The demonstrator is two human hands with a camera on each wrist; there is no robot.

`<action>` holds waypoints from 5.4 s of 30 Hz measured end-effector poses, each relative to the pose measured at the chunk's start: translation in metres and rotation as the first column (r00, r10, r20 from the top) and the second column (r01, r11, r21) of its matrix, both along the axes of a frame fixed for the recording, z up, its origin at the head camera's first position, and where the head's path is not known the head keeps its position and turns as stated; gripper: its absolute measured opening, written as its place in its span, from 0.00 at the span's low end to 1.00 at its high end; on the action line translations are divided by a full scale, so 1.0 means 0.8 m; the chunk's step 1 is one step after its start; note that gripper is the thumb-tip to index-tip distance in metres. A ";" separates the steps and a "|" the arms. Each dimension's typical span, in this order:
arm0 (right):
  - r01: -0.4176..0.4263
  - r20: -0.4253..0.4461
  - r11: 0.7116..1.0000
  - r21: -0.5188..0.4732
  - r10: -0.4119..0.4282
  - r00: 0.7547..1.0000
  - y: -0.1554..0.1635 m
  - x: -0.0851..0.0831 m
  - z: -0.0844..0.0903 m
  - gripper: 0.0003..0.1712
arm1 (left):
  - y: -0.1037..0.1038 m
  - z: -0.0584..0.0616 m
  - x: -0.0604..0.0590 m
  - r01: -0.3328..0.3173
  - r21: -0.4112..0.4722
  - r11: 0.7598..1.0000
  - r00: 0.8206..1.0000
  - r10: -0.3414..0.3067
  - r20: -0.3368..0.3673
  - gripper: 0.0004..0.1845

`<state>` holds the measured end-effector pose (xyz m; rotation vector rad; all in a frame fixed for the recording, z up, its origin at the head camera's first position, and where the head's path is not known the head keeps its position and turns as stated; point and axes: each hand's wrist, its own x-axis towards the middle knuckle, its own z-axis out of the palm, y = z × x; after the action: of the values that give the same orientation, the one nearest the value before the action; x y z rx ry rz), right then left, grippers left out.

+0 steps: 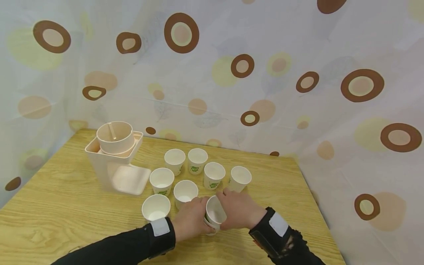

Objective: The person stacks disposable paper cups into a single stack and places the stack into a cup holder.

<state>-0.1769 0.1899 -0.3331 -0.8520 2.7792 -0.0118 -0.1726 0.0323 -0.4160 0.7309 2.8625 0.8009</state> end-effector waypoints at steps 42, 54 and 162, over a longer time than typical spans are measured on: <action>0.326 0.023 0.923 -0.205 -0.328 0.944 0.049 -0.076 -0.018 0.31 | 0.001 -0.001 -0.004 -0.008 -0.024 1.000 1.000 0.009 0.020 0.41; 0.434 -0.031 0.871 -0.230 -0.452 0.891 0.071 -0.120 -0.068 0.41 | 0.000 0.000 -0.006 -0.009 -0.037 0.999 0.998 0.011 0.062 0.41; 0.017 0.115 0.991 -0.130 -0.002 0.993 -0.003 -0.003 -0.003 0.40 | 0.001 -0.003 0.000 -0.009 -0.010 1.000 0.999 0.008 -0.043 0.38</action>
<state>-0.1796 0.1877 -0.3358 -0.8407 2.6983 -0.2397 -0.1727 0.0330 -0.4187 0.7446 2.9076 0.7807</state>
